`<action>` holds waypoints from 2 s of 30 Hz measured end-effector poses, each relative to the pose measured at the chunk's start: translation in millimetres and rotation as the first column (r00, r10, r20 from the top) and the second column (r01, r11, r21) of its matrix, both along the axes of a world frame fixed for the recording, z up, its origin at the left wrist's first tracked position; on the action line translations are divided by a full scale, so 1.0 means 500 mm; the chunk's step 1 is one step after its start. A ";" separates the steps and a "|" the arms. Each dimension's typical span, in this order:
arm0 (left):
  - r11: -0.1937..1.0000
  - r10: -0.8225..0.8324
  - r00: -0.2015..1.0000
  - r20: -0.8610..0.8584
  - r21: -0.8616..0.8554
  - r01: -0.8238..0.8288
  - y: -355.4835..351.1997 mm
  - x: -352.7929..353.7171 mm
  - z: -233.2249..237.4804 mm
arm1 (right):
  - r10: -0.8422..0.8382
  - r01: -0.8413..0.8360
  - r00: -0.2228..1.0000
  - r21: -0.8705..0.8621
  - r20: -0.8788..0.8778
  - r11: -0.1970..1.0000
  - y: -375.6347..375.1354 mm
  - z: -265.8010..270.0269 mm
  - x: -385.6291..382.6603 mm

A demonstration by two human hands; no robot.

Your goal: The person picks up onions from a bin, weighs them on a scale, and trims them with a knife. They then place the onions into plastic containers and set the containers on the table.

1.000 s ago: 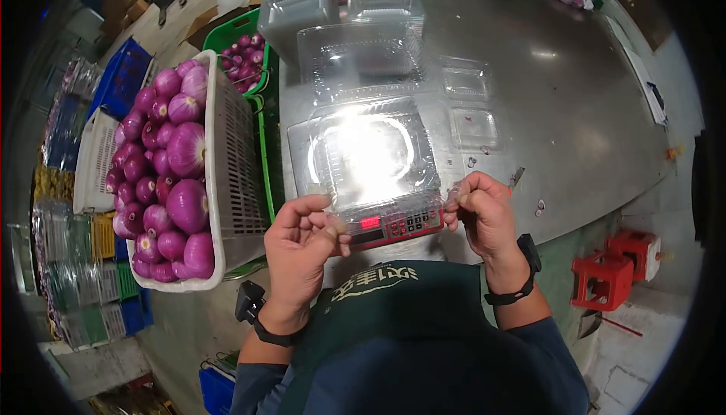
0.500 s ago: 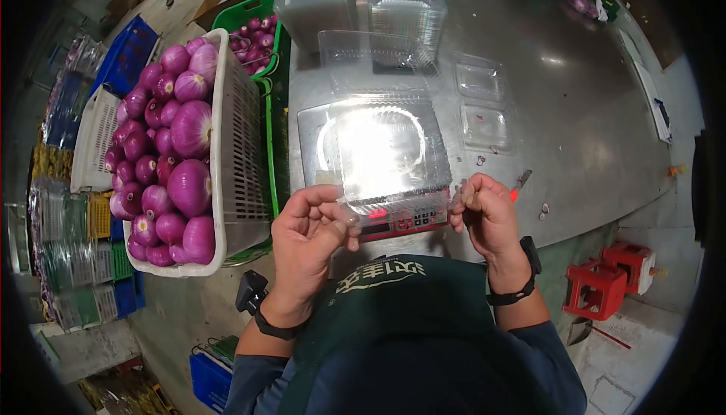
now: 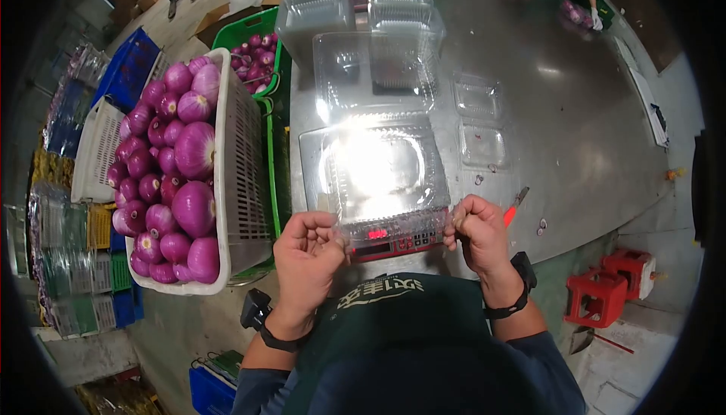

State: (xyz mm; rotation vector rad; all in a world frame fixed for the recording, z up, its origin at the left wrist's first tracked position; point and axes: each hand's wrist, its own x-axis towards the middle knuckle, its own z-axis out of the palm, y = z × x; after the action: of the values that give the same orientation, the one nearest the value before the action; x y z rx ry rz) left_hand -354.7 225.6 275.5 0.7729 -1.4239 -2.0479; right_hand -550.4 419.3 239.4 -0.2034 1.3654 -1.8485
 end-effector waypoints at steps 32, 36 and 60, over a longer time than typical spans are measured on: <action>0.992 0.032 0.999 0.042 0.118 -0.036 -0.019 0.021 -0.104 | 0.217 -0.170 0.948 0.206 -0.234 0.964 -0.030 -0.076 -0.025; 0.980 0.042 0.999 -0.020 0.196 -0.038 -0.038 0.012 -0.116 | 0.290 -0.244 0.933 0.218 -0.213 0.945 -0.052 -0.081 -0.051; 0.963 0.269 0.962 -0.050 0.013 -0.269 -0.253 -0.171 -0.083 | 0.450 -0.447 0.863 0.071 -0.229 0.892 -0.007 -0.115 -0.081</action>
State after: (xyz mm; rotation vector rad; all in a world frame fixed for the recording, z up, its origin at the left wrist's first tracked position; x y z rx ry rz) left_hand -439.9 99.0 234.1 0.8596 -1.2121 -1.8499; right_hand -590.8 415.8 181.9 -0.6991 1.3516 -1.4502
